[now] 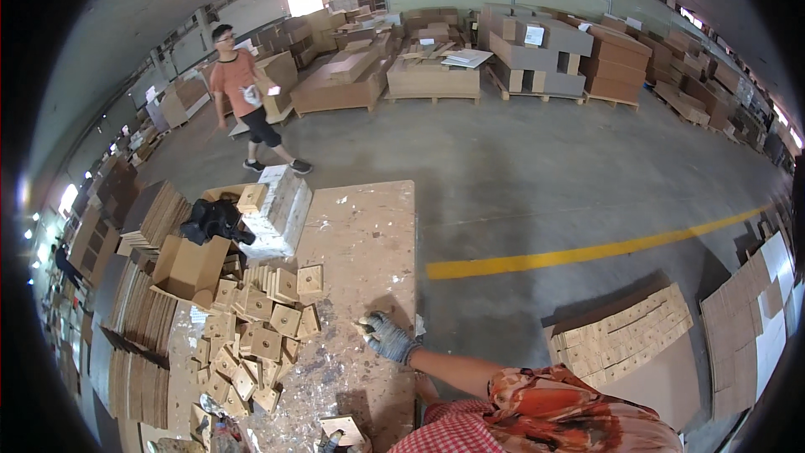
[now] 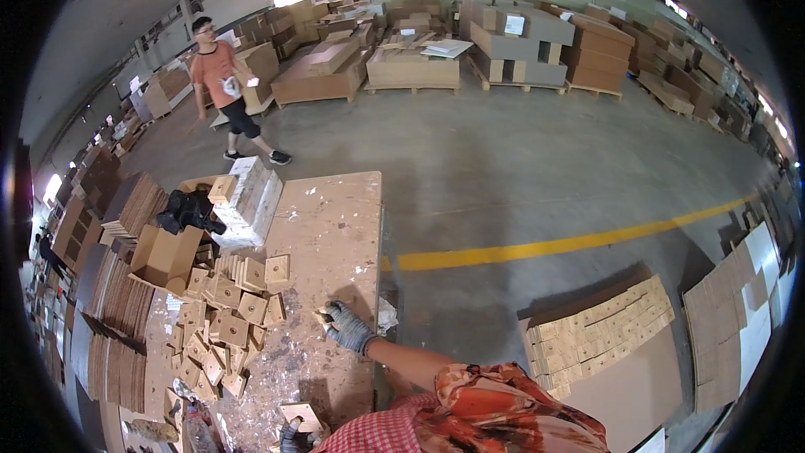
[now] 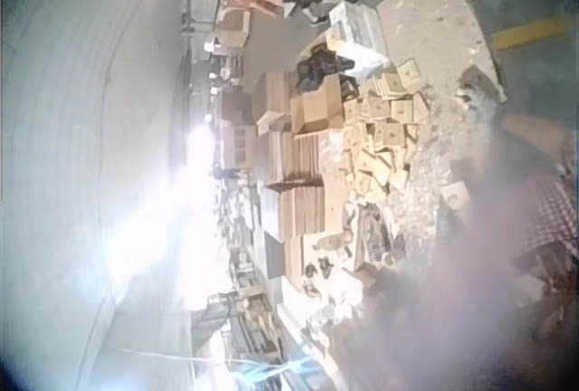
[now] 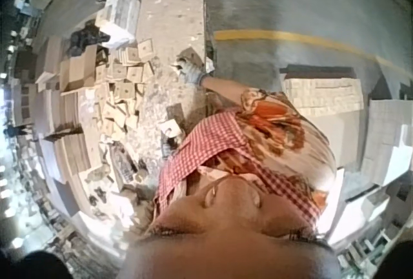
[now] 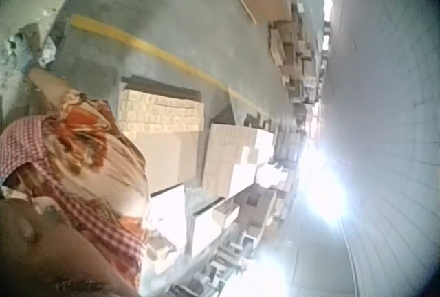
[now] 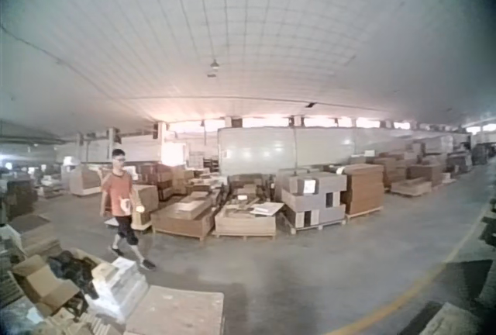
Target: The person applies adhesive from a small container to the surfaces of small wooden blocks using a wooden stick, handling each block individually and placing it onto a stack.
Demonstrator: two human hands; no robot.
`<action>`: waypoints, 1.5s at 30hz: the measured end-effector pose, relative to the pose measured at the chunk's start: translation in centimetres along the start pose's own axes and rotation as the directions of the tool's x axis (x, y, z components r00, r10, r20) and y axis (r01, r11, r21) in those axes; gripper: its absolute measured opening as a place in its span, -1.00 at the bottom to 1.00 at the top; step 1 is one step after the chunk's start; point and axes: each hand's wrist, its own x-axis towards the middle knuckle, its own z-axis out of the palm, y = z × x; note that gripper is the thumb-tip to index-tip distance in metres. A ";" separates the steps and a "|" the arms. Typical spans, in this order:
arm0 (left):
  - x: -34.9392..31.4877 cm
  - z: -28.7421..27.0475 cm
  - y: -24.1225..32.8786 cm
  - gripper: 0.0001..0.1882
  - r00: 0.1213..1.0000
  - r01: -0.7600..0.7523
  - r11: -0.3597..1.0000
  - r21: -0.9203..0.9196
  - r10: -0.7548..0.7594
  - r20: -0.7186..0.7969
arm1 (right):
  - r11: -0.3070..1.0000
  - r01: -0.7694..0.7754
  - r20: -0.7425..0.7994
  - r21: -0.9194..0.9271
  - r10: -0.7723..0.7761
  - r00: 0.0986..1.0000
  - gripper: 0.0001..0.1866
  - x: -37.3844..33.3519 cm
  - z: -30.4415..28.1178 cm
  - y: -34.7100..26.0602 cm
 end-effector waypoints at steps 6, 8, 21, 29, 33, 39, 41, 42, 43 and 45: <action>-1.0 -1.3 0.2 -0.58 1.000 -0.016 1.000 -0.026 0.016 0.006 | 0.996 0.048 -0.055 0.079 -0.044 0.998 -0.71 0.0 0.1 0.1; -1.3 -1.7 0.0 -0.58 1.000 -0.012 1.000 -0.028 0.012 0.008 | 0.999 -0.017 0.013 0.036 0.017 1.000 -0.71 0.0 0.3 0.4; -0.9 -1.7 -1.6 -0.60 0.991 0.124 0.992 0.011 -0.124 0.042 | 0.997 0.006 0.020 -0.071 -0.004 1.000 -0.68 -0.4 -0.4 1.3; -1.9 -1.7 -1.7 -0.61 0.990 0.134 0.991 -0.001 -0.134 0.052 | 1.000 -0.002 0.042 -0.026 0.003 0.999 -0.59 -0.6 -0.3 1.6; -2.4 -2.5 -0.8 -0.60 0.993 0.110 0.994 -0.013 -0.110 0.039 | 0.998 0.044 0.045 -0.049 -0.042 0.998 -0.59 -0.6 0.6 2.2; -3.6 -5.3 1.8 -0.60 0.999 0.030 0.996 -0.084 -0.028 0.017 | 0.993 -0.109 0.011 -0.056 0.109 0.994 -0.63 -0.6 1.4 2.2; -4.1 -6.2 2.6 -0.60 1.000 0.006 0.994 -0.112 -0.004 0.011 | 0.994 -0.060 -0.006 -0.096 0.060 0.998 -0.62 -0.9 1.4 2.1; -4.3 -6.6 2.9 -0.60 1.000 -0.006 0.992 -0.125 0.007 0.011 | 0.996 -0.065 -0.018 -0.053 0.065 0.998 -0.63 -1.0 1.5 2.0; -4.6 -7.1 3.2 -0.60 1.000 -0.012 0.990 -0.140 0.013 0.011 | 0.992 -0.118 -0.024 -0.051 0.117 0.993 -0.64 -1.2 1.6 1.9; -5.0 -7.9 3.3 -0.59 1.000 -0.007 0.986 -0.166 0.010 0.019 | 0.993 -0.083 -0.027 -0.084 0.081 0.996 -0.62 -1.2 1.8 1.9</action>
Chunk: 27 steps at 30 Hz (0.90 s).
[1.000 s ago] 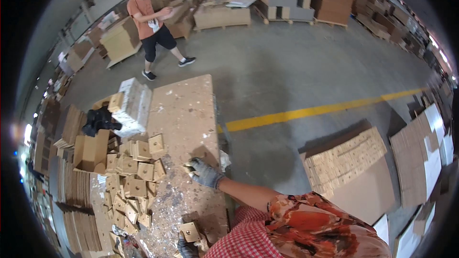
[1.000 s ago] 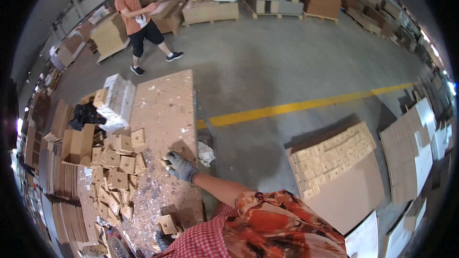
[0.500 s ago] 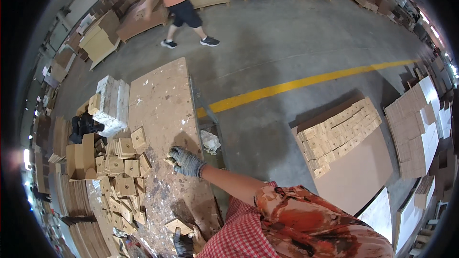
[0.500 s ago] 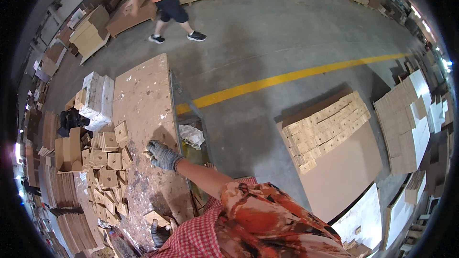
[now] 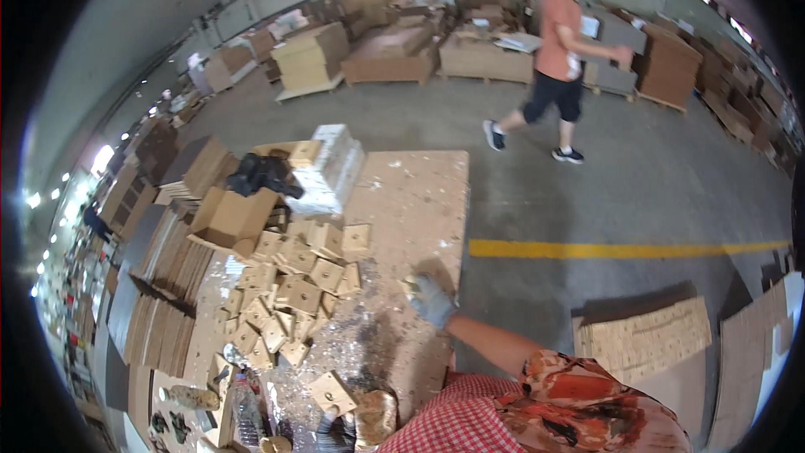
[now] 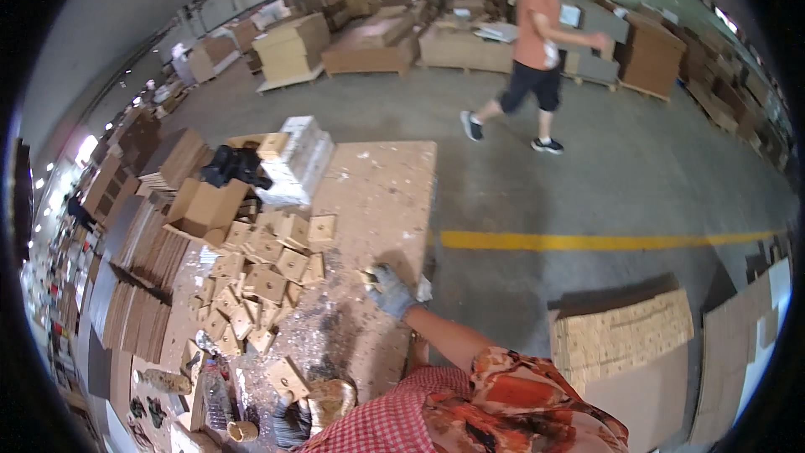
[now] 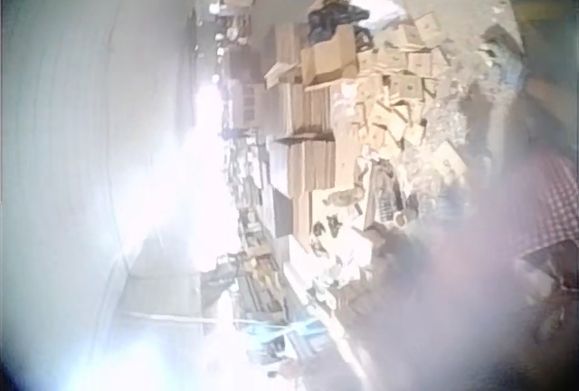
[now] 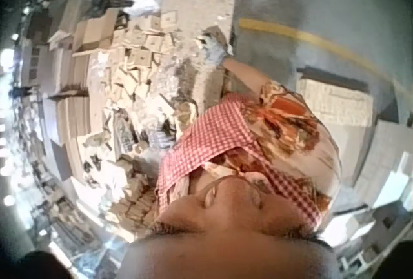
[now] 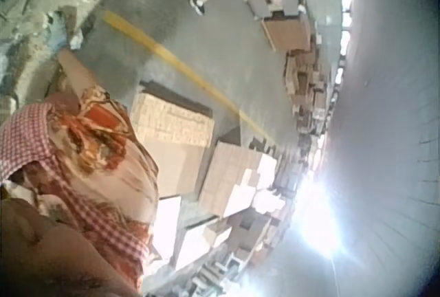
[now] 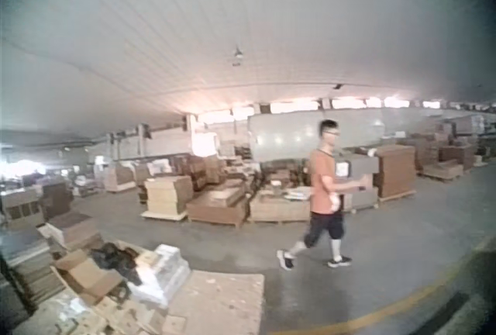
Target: The person applies adhesive from a small container to the surfaces of small wooden blocks using a wooden stick, handling each block individually and placing it onto a stack.
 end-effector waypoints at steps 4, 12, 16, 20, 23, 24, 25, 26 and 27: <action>-0.9 -1.7 0.6 -0.59 1.000 -0.002 0.999 -0.050 0.003 0.008 | 0.996 0.028 0.037 -0.087 -0.025 0.999 -0.66 0.1 0.2 -0.5; -1.5 -4.1 0.8 -0.58 0.999 0.024 0.982 -0.185 -0.019 0.030 | 0.997 0.075 -0.016 -0.007 -0.076 0.997 -0.64 0.2 0.1 -2.0; -1.4 -4.7 1.0 -0.58 0.989 0.108 0.944 -0.312 -0.069 0.134 | 0.985 0.144 0.034 -0.090 -0.142 0.989 -0.66 0.4 0.5 -1.7; -1.6 -3.2 0.7 -0.57 0.999 -0.042 0.959 -0.282 0.033 -0.036 | 0.987 0.123 -0.049 -0.099 -0.129 0.990 -0.81 0.3 1.4 -0.8; -1.1 -2.1 1.4 -0.60 0.986 -0.163 0.978 -0.130 0.158 -0.047 | 0.978 0.116 -0.040 -0.175 -0.125 0.991 -0.74 0.9 1.9 -0.9; -1.3 -1.9 1.6 -0.62 0.965 -0.227 0.968 0.109 0.239 -0.106 | 0.979 -0.029 -0.064 -0.201 0.017 0.998 -0.73 0.7 2.3 -1.6; -1.5 -1.9 2.2 -0.63 0.943 -0.312 0.918 0.247 0.331 -0.041 | 0.976 -0.190 -0.068 0.104 0.198 0.978 -0.73 0.7 2.4 -2.6; -2.0 -2.0 2.7 -0.63 0.942 -0.300 0.876 0.378 0.335 -0.029 | 0.999 0.015 -0.092 0.029 -0.012 0.996 -0.74 0.9 2.3 -3.9; -2.5 -1.9 3.1 -0.62 0.934 -0.336 0.866 0.370 0.358 0.011 | 0.989 0.146 -0.090 -0.037 -0.149 0.985 -0.74 0.7 2.1 -5.6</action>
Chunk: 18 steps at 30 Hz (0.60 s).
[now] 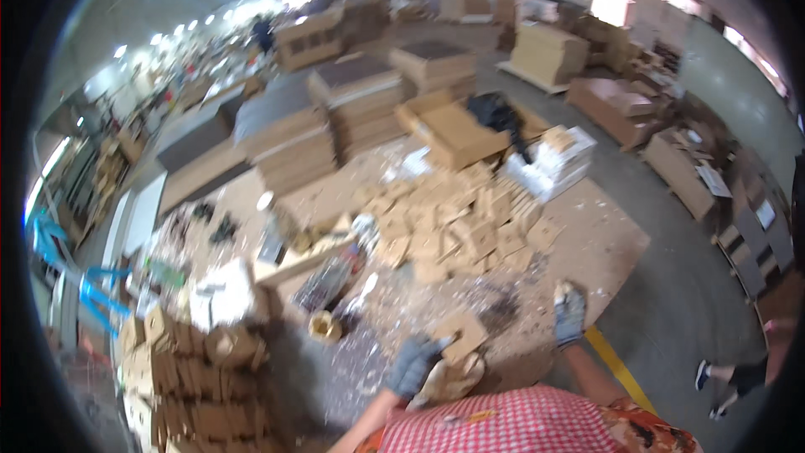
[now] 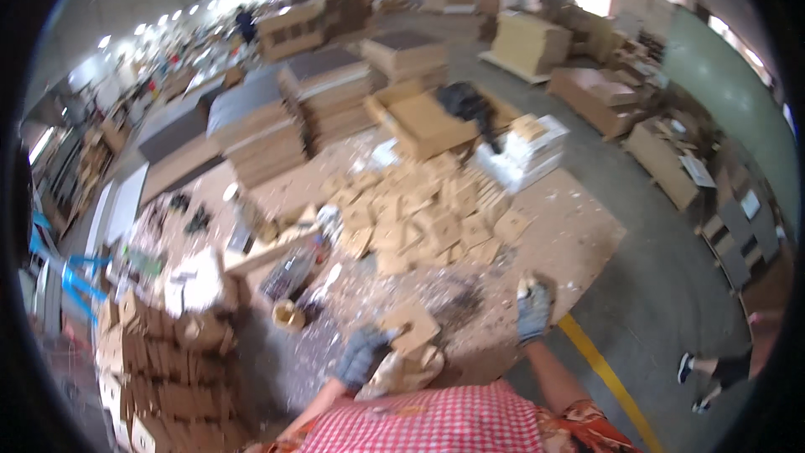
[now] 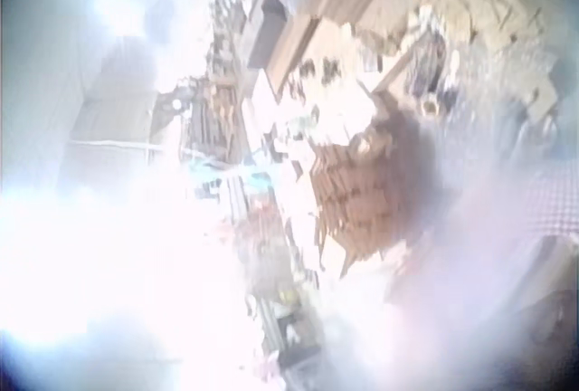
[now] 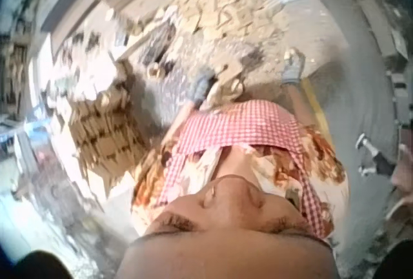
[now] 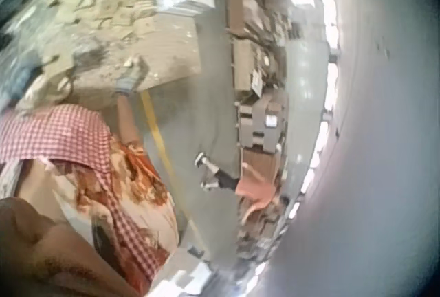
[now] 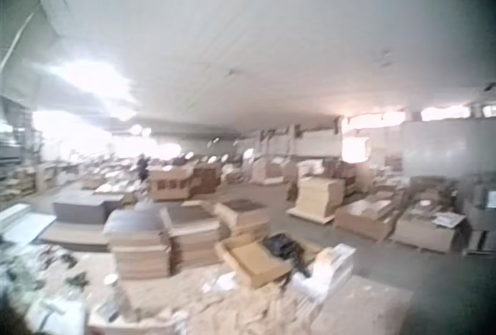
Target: The person applies adhesive from a small container to the surfaces of small wooden blocks using a wooden stick, handling each block individually and placing it onto a stack.
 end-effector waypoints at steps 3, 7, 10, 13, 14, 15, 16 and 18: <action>-1.5 0.5 1.9 -0.59 0.988 -0.151 0.988 -0.044 0.151 0.003 | 0.812 -0.208 0.154 0.545 0.147 0.977 -0.73 1.3 -0.1 -7.4; -2.7 1.1 4.2 -0.64 0.975 -0.137 0.977 0.166 0.163 -0.152 | 0.573 -0.377 0.454 0.728 0.009 0.891 -0.69 2.0 -1.5 -17.7; -3.7 1.6 4.8 -0.66 0.953 -0.191 0.954 0.231 0.237 -0.189 | 0.655 -0.357 0.535 0.666 -0.085 0.841 -0.67 1.6 -2.6 -23.3; -4.4 1.7 4.7 -0.65 0.930 -0.186 0.884 0.428 0.300 -0.214 | 0.555 -0.322 0.535 0.767 -0.277 0.798 -0.65 0.5 -2.8 -27.0; -4.6 1.7 4.6 -0.65 0.916 -0.205 0.824 0.528 0.351 -0.192 | 0.557 -0.321 0.539 0.766 -0.283 0.794 -0.65 0.6 -2.8 -27.7; -4.7 1.7 4.6 -0.65 0.918 -0.180 0.844 0.504 0.329 -0.223 | 0.658 -0.105 0.476 0.746 -0.416 0.774 -0.66 0.7 -2.9 -28.3; -4.8 1.7 4.6 -0.65 0.907 -0.210 0.822 0.530 0.365 -0.208 | 0.673 0.090 0.396 0.735 -0.532 0.748 -0.67 0.6 -3.0 -28.8; -5.0 1.8 4.7 -0.65 0.898 -0.233 0.797 0.557 0.396 -0.190 | 0.680 -0.143 0.537 0.719 -0.413 0.736 -0.70 0.4 -3.3 -29.4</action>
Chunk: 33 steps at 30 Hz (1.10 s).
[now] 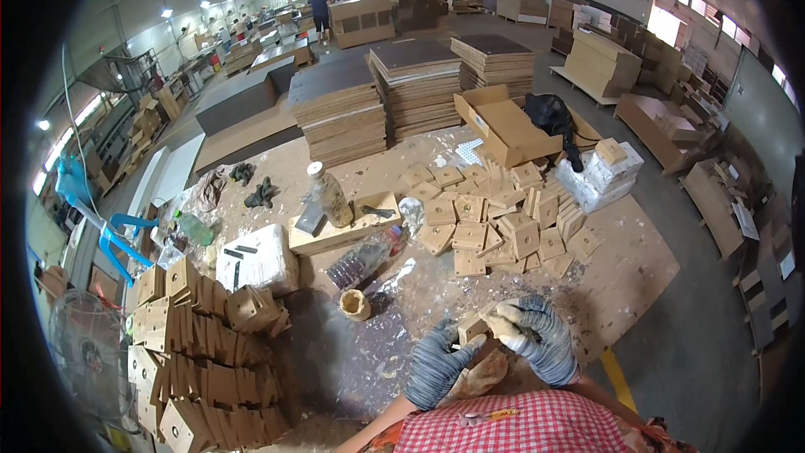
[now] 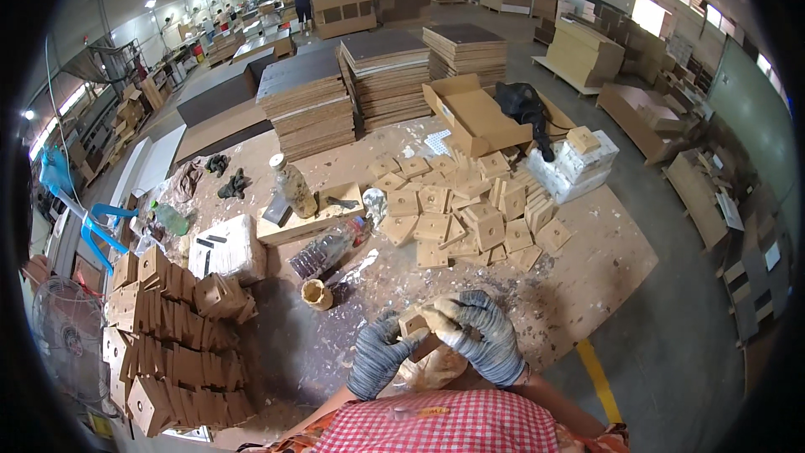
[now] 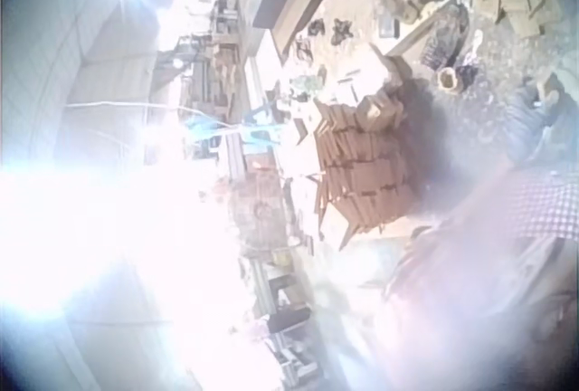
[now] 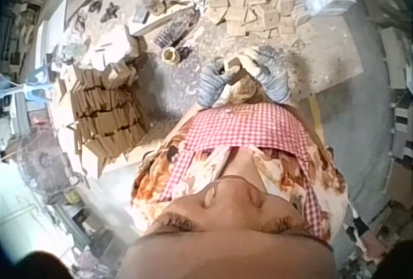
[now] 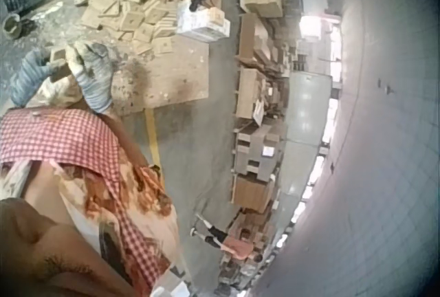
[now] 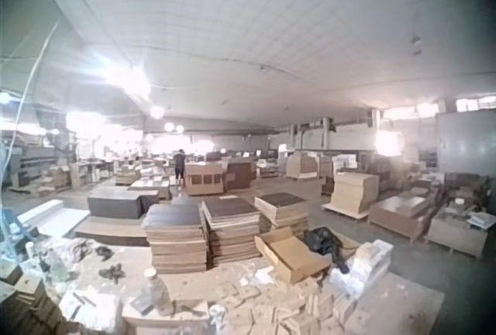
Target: The person applies adhesive from a small container to the surfaces of small wooden blocks using a wooden stick, handling each block individually and placing it onto a stack.
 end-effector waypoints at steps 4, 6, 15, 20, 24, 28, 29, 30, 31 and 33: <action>-0.1 0.2 0.8 -0.57 0.996 0.089 0.983 -0.163 -0.089 0.008 | 0.832 -0.364 0.114 0.419 0.349 0.930 -0.65 0.3 -1.7 0.3; -0.2 0.5 1.2 -0.53 0.989 0.144 0.913 -0.383 -0.128 0.069 | 0.623 -0.476 0.155 0.621 0.497 0.854 -0.58 0.4 -2.0 1.2; 0.7 1.1 1.0 -0.59 0.912 0.348 0.871 -0.348 -0.229 0.340 | 0.705 -0.447 0.101 0.550 0.475 0.874 -0.57 0.3 -2.1 2.1; 0.2 1.4 0.9 -0.55 0.969 0.210 0.939 -0.273 -0.164 0.183 | 0.982 0.068 0.069 -0.178 -0.056 0.996 -0.66 0.3 -1.9 1.8; 0.3 1.5 0.7 -0.66 0.986 0.148 0.962 -0.230 -0.126 0.107 | 0.897 0.219 0.219 -0.384 -0.142 0.965 -0.65 0.1 -1.7 1.6; -0.1 1.6 1.0 -0.65 0.998 0.055 0.990 -0.132 -0.048 0.050 | 0.867 0.269 0.291 -0.420 -0.152 0.945 -0.64 0.3 -1.7 1.3; -0.2 1.6 1.1 -0.64 0.999 -0.007 0.993 -0.120 0.011 0.033 | 0.852 0.278 0.303 -0.445 -0.149 0.941 -0.64 0.3 -1.7 1.2; -0.2 1.6 1.3 -0.64 0.998 0.052 0.991 -0.125 -0.047 0.046 | 0.835 0.284 0.319 -0.470 -0.139 0.937 -0.63 0.3 -1.7 1.2; -0.2 1.5 1.4 -0.64 0.998 0.055 0.987 -0.151 -0.048 0.050 | 0.835 0.287 0.312 -0.471 -0.147 0.939 -0.63 0.2 -1.7 1.2; -0.3 1.4 1.6 -0.64 0.997 0.054 0.983 -0.176 -0.045 0.056 | 0.848 0.244 0.311 -0.470 -0.100 0.945 -0.63 0.1 -1.8 1.3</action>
